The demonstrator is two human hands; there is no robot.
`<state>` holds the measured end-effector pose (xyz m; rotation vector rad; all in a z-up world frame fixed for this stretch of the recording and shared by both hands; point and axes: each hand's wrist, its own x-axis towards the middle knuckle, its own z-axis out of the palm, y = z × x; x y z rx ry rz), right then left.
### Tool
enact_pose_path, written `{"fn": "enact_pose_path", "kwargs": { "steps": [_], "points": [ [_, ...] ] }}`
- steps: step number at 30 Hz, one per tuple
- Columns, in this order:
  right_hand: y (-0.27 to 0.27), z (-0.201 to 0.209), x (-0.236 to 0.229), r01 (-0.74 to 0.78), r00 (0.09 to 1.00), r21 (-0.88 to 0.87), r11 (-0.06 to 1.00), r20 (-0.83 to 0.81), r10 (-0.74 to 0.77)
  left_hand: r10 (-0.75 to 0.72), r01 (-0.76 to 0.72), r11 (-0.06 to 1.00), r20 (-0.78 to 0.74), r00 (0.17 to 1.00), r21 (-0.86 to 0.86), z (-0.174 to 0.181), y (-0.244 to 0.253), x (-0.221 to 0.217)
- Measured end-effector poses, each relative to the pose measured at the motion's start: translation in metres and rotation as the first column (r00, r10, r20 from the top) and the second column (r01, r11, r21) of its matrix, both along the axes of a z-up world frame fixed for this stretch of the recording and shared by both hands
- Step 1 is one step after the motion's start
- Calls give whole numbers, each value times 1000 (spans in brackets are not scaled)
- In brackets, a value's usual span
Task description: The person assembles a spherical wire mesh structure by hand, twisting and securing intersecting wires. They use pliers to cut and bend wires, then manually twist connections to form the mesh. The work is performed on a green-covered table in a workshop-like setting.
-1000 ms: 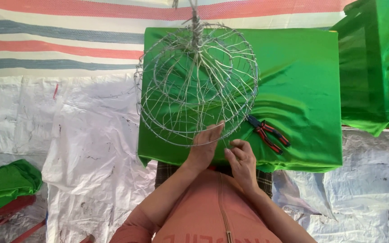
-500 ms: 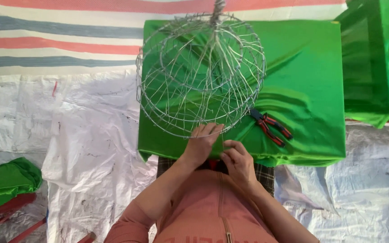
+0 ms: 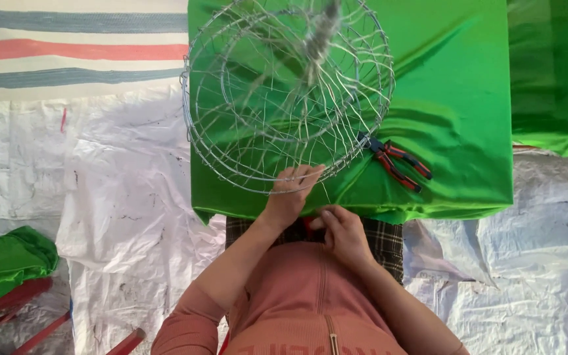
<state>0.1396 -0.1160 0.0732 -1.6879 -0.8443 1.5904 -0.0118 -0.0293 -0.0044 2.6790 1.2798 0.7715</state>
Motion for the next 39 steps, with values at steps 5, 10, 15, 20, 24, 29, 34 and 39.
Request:
{"fn": "enact_pose_path", "kwargs": {
  "steps": [5, 10, 15, 20, 24, 29, 34, 39],
  "points": [
    [-1, -5, -6, 127, 969, -93, 987, -199, -144, -17, 18, 1000, 27, 999, -24, -4, -1, -5],
    [-9, -26, 11, -30, 997, -129, 991, -70, 21, -10, 48, 967, 151, 988, -249, 37, -23, -9],
    [-21, 4, 32, -409, 886, 83, 909, 277, 373, 137, 202, 801, 502, 854, -563, 51, -57, -9],
    [29, -54, 148, -542, 168, 132, 830, 985, -46, 42, 48, 969, 352, 935, -243, 45, -65, -9],
    [73, -77, 182, -531, 130, 128, 837, 989, -69, -186, 177, 969, 34, 982, 173, 116, -35, 3],
    [75, -77, 187, -626, 36, 1, 780, 999, 27, -312, 401, 862, -298, 902, 312, 82, 1, 4],
    [57, -83, 207, -531, 306, 233, 814, 949, -72, -359, 471, 836, -369, 857, 281, 71, 11, 9],
    [15, -54, 207, 135, 924, 272, 953, 312, -220, -336, 419, 855, -289, 897, 305, 51, 5, 9]
  ]
}}
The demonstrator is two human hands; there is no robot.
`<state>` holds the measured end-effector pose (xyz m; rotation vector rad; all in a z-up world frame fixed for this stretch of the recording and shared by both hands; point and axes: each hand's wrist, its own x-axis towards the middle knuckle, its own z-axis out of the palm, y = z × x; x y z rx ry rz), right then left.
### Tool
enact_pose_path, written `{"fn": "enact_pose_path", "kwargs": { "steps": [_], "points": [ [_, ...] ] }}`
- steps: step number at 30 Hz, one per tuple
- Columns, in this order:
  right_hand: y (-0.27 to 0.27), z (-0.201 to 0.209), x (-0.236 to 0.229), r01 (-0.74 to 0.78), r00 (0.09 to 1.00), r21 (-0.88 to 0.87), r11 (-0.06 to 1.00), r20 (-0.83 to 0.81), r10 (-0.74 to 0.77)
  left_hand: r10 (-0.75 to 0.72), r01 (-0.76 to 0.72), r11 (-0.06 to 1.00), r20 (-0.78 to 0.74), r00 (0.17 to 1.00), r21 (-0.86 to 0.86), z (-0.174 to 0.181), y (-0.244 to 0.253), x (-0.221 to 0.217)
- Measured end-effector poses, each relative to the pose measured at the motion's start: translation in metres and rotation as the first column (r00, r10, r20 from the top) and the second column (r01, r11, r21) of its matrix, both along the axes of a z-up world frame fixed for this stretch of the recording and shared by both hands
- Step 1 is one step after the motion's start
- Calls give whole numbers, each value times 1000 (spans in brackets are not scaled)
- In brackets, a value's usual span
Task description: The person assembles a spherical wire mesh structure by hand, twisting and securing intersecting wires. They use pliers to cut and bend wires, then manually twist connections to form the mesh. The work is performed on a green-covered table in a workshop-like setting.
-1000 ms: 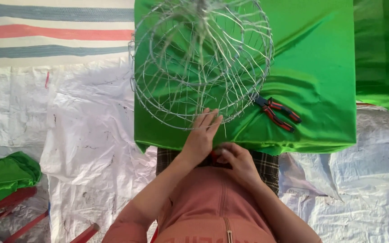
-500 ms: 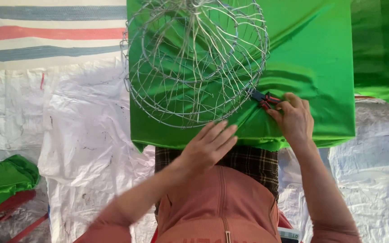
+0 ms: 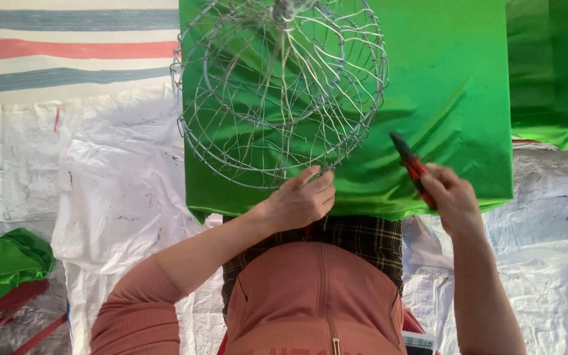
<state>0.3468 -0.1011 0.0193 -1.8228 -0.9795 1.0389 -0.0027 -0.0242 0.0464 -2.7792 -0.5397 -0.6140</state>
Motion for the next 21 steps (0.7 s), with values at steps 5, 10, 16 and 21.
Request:
{"fn": "enact_pose_path", "kwargs": {
  "steps": [5, 10, 16, 21],
  "points": [
    [-31, 64, -52, 20, 838, 88, 996, -544, 31, -41, 43, 998, -73, 997, 34, -6, 2, -4],
    [-67, 57, -69, -94, 623, 259, 961, -738, 259, -48, 48, 999, -35, 998, 1, 2, 6, -3],
    [-88, 53, -69, -446, 891, 146, 883, -20, 453, -48, 47, 999, 82, 995, 4, 48, 12, -5],
    [-127, -24, -67, -516, 847, 317, 796, 328, 418, -2, 3, 1000, 215, 977, -4, 53, 10, -1]
  ]
}}
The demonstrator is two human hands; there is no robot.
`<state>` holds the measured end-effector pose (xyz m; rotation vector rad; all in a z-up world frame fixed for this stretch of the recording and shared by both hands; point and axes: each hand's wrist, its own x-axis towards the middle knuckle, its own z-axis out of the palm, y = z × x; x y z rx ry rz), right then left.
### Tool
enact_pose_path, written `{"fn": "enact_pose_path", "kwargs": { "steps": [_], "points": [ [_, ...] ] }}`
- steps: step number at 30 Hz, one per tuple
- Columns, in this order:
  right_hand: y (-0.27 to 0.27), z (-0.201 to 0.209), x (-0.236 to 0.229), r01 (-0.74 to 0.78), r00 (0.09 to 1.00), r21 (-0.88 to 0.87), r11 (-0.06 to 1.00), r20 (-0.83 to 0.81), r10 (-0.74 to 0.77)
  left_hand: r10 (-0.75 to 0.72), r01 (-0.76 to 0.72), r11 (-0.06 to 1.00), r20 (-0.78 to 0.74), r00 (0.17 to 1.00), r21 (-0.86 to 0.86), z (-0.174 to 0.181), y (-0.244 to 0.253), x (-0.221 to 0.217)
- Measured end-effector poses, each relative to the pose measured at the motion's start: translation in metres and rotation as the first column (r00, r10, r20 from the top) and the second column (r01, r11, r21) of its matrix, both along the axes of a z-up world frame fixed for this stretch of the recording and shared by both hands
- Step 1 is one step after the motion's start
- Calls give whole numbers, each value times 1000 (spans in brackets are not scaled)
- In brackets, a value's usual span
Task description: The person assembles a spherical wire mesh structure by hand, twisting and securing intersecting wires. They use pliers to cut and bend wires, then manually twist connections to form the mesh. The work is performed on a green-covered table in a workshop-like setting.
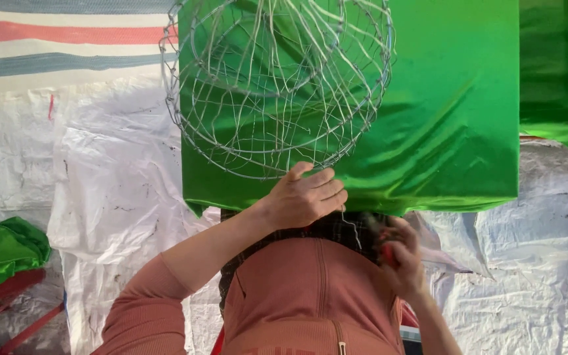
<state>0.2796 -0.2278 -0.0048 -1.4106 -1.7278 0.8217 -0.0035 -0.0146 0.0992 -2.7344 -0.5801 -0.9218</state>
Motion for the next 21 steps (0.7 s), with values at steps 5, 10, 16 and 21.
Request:
{"fn": "enact_pose_path", "kwargs": {
  "steps": [5, 10, 16, 21],
  "points": [
    [18, 40, -51, 17, 1000, 118, 993, -29, -13, 23, -20, 999, 74, 997, -34, 13, 2, 8],
    [27, 32, -59, 131, 988, 287, 949, 43, -149, 35, -28, 998, 119, 992, -56, 19, 4, 10],
    [34, 19, -64, 176, 943, 426, 887, 186, -276, 46, -33, 996, 151, 988, -85, 9, -1, 16],
    [45, 7, -67, 214, 846, 667, 714, 239, -476, 89, -42, 985, 280, 956, -169, -10, -7, 24]
  ]
}}
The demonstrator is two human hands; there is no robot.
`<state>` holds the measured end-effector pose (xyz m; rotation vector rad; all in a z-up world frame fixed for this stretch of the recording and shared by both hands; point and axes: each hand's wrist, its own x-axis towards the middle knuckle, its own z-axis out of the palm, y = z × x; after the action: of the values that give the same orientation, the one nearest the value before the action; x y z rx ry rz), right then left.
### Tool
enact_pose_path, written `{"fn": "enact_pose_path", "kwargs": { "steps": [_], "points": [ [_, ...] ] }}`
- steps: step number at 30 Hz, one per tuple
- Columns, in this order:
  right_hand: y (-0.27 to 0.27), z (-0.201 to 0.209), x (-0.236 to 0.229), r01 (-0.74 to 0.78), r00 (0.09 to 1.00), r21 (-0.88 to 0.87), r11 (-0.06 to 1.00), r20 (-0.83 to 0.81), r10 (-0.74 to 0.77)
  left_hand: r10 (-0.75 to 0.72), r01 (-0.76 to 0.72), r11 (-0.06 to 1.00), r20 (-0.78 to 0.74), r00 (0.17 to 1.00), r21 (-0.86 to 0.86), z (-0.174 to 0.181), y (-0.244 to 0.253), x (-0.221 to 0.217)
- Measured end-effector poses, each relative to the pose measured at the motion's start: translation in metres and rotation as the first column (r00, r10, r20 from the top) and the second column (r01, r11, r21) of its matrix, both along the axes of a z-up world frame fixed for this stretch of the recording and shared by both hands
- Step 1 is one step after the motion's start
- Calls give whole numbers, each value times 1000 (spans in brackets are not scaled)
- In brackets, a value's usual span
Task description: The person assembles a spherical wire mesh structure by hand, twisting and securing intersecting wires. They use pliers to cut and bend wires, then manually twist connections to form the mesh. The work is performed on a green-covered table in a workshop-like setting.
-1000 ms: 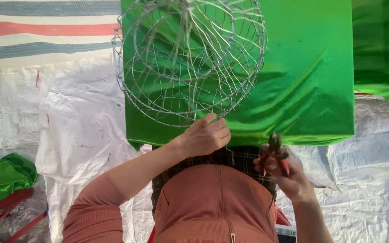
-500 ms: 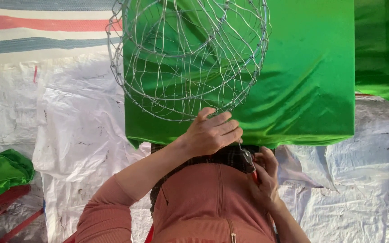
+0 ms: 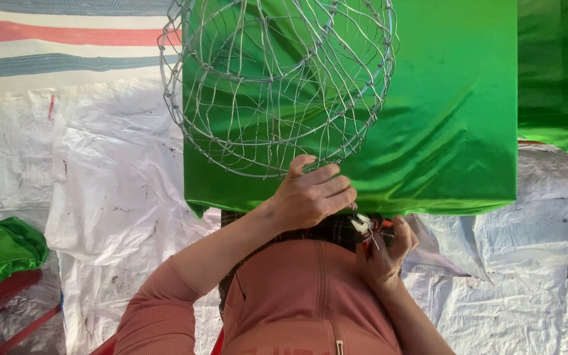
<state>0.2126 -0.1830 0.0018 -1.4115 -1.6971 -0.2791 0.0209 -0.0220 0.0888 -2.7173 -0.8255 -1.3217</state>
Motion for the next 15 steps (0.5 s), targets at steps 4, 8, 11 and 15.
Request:
{"fn": "enact_pose_path", "kwargs": {
  "steps": [4, 8, 11, 15],
  "points": [
    [5, 2, -1, -1, 1000, 37, 999, 10, 0, -7, 7, 1000, 3, 1000, -11, -9, -2, -3],
    [13, 26, -8, 43, 996, 24, 999, 81, -44, -59, 59, 998, -9, 998, -16, -12, -1, -6],
    [19, 37, -10, 37, 994, 22, 999, 106, -39, -85, 85, 996, -10, 996, -22, -16, -1, -8],
    [18, 27, -5, -24, 996, 2, 1000, 84, 24, -112, 112, 993, -3, 994, -38, -19, -4, -10]
  ]
}}
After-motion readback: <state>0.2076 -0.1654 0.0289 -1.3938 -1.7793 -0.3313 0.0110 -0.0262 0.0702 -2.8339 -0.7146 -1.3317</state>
